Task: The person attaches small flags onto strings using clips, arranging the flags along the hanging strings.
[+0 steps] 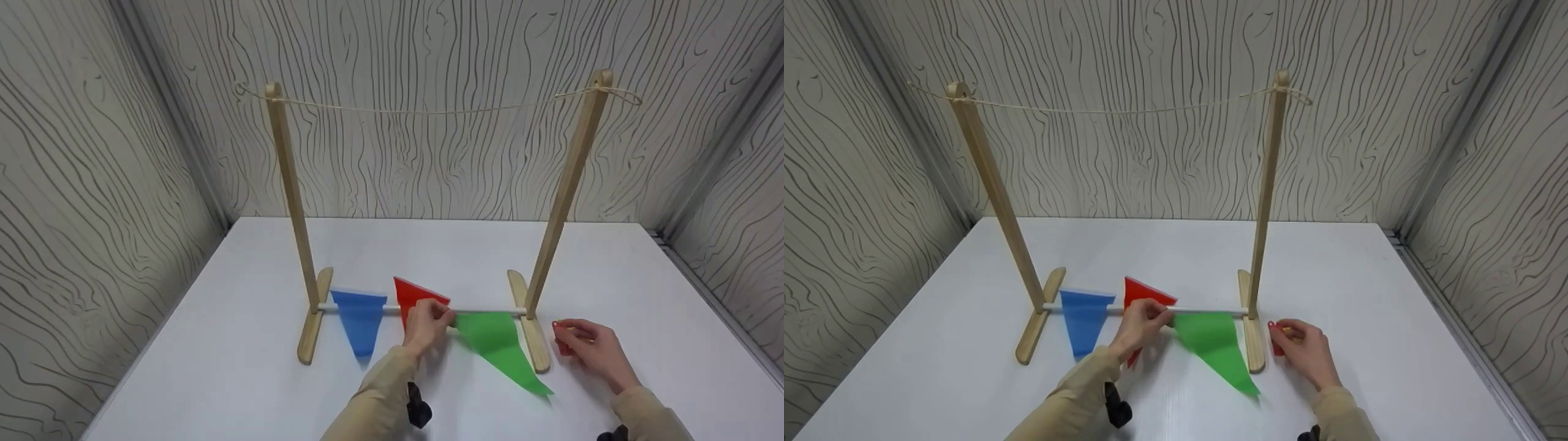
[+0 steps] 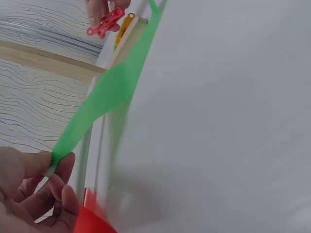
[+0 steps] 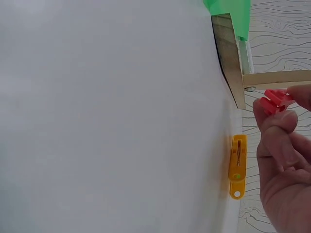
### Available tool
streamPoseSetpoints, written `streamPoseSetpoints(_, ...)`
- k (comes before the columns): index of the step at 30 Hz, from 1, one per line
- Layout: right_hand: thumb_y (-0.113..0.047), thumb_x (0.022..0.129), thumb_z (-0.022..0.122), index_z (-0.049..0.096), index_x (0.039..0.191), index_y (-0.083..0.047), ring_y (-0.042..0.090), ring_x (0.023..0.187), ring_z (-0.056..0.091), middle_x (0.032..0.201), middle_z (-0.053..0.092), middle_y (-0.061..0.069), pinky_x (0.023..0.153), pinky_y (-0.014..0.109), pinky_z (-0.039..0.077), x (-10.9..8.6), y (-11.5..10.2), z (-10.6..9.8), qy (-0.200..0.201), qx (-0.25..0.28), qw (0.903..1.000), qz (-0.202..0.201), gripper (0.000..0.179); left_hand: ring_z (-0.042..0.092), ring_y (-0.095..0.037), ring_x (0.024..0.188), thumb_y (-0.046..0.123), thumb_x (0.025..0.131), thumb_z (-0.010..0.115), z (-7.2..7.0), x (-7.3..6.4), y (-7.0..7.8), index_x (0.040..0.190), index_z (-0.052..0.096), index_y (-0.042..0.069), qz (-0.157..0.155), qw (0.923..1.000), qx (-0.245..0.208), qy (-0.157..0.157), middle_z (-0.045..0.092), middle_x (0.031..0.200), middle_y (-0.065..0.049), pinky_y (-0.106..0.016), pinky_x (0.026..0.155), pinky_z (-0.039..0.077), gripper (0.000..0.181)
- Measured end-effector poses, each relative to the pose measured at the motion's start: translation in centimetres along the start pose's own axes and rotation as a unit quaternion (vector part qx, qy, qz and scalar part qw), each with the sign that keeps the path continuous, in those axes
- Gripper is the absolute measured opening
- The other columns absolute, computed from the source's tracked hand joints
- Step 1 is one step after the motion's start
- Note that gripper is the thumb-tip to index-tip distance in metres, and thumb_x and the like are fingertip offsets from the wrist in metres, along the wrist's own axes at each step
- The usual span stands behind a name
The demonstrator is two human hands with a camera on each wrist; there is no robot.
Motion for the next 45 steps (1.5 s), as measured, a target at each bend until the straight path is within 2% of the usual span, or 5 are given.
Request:
streamPoseSetpoints(12,-0.042,0.100,0.060,0.048,0.140,0.000,0.010,0.079,0.059,0.101,0.069,-0.003,0.064,0.023,0.052,-0.2,-0.1,-0.1,0.005,0.036,0.9993,0.002,0.059,0.066,-0.013,0.079,0.019,0.093,0.072,-0.3,-0.1,-0.5,0.101,0.070,0.009,-0.085,0.9914,-0.100,-0.003,0.074,0.093,-0.003,-0.027,0.079,0.058,0.013)
streamPoseSetpoints(22,-0.048,0.099,0.059,0.047,0.142,-0.004,0.006,0.080,0.059,0.097,0.068,-0.015,0.067,0.021,0.053,-0.4,-0.3,-0.6,0.021,0.092,0.9955,0.005,0.062,0.066,-0.009,0.072,0.011,0.091,0.073,-1.3,0.4,0.9,0.095,0.076,0.004,-0.038,0.9905,-0.128,0.032,0.075,0.085,-0.005,-0.026,0.076,0.061,0.008)
streamPoseSetpoints(27,-0.045,0.100,0.058,0.044,0.144,-0.004,0.006,0.074,0.059,0.096,0.072,-0.016,0.063,0.019,0.052,-0.5,-1.5,-0.8,0.029,0.131,0.9904,-0.034,0.062,0.068,-0.012,0.073,0.015,0.090,0.076,-1.7,0.4,1.5,0.094,0.077,0.006,-0.016,0.9895,-0.130,0.060,0.075,0.084,-0.004,-0.022,0.072,0.058,0.010)
streamPoseSetpoints(35,-0.028,0.102,0.059,0.058,0.124,-0.030,0.008,0.074,0.062,0.096,0.073,-0.013,0.062,0.015,0.053,-1.1,-3.6,-0.8,0.025,0.220,0.9694,-0.105,0.022,0.070,-0.013,0.069,0.010,0.083,0.080,-2.9,-0.1,2.9,0.084,0.077,0.005,0.028,0.9829,-0.147,0.108,0.075,0.077,-0.006,-0.021,0.064,0.055,0.006)
streamPoseSetpoints(45,-0.020,0.106,0.052,0.060,0.124,-0.020,0.009,0.077,0.065,0.097,0.072,-0.005,0.068,0.017,0.057,-1.5,-5.8,-0.6,-0.019,0.338,0.9281,-0.155,0.020,0.068,-0.008,0.070,0.015,0.082,0.082,-4.3,-0.6,4.5,0.087,0.076,0.006,0.069,0.9734,-0.180,0.123,0.075,0.081,-0.007,-0.020,0.070,0.056,0.012)
Point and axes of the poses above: each hand's wrist, its own x-axis towards the middle knuckle, its own z-axis out of the palm, y = z × x, the point moved 9 cm from there along x, towards the middle knuckle
